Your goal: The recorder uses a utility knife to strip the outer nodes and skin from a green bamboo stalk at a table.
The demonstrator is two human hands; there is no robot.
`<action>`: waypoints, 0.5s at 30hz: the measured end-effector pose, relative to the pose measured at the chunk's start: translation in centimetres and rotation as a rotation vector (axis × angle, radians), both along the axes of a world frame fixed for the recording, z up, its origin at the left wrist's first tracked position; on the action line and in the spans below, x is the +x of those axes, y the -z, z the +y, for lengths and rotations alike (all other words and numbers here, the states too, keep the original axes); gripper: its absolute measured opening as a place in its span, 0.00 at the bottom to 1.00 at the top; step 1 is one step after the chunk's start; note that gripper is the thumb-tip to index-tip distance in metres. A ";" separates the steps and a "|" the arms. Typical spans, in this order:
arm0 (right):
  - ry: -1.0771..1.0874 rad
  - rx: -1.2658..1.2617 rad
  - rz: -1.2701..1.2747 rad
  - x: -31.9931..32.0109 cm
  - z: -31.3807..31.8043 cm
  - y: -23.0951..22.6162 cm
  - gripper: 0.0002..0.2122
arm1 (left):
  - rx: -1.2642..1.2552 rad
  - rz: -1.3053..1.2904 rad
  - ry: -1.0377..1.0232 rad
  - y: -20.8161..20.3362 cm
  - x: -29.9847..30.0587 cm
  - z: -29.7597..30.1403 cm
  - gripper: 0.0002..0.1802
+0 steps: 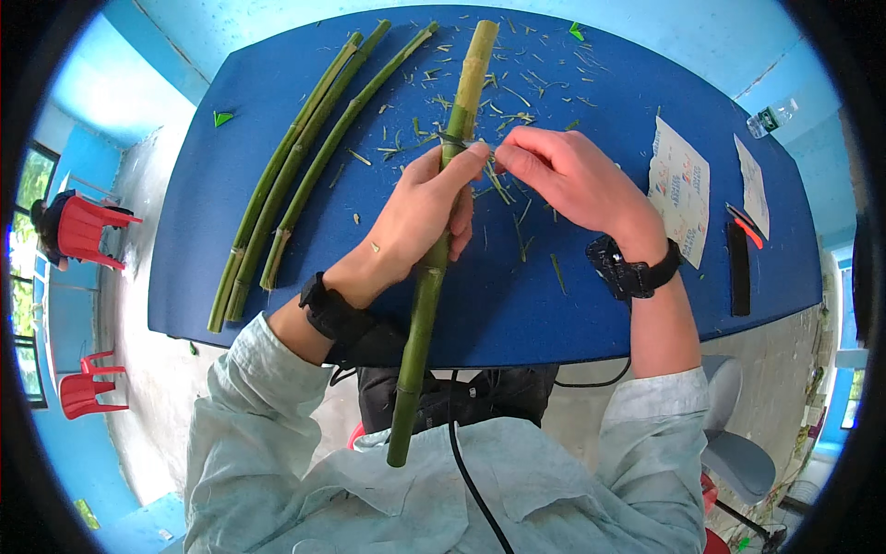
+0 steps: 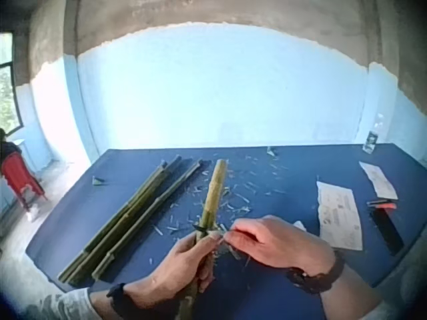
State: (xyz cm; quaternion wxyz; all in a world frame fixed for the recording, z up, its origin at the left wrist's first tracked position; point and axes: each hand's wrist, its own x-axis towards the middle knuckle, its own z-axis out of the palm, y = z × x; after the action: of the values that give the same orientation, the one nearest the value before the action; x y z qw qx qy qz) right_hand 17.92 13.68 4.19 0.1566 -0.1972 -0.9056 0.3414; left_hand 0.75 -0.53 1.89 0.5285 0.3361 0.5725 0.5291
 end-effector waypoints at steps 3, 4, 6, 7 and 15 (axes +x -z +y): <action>-0.006 0.012 0.013 -0.1 -0.1 0.0 0.18 | 0.003 -0.005 -0.009 0.1 0.0 -0.1 0.26; -0.011 0.020 0.022 -0.2 -0.1 0.1 0.18 | 0.007 0.000 -0.007 0.0 -0.1 -0.1 0.26; -0.004 0.040 0.053 -0.4 -0.1 0.3 0.19 | 0.016 0.010 -0.008 -0.1 -0.3 -0.1 0.25; -0.002 0.051 0.068 -0.6 -0.1 0.4 0.19 | 0.027 0.006 0.001 0.0 -0.4 0.0 0.25; 0.060 0.080 -0.053 -0.5 -0.9 -1.0 0.18 | 0.072 0.019 0.055 0.5 -0.7 0.2 0.26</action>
State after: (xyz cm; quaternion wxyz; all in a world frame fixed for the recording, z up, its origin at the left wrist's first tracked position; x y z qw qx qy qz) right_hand 17.43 12.75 5.23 0.1505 -0.2267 -0.9160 0.2948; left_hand 0.04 -0.33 1.38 0.5250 0.3755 0.5486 0.5314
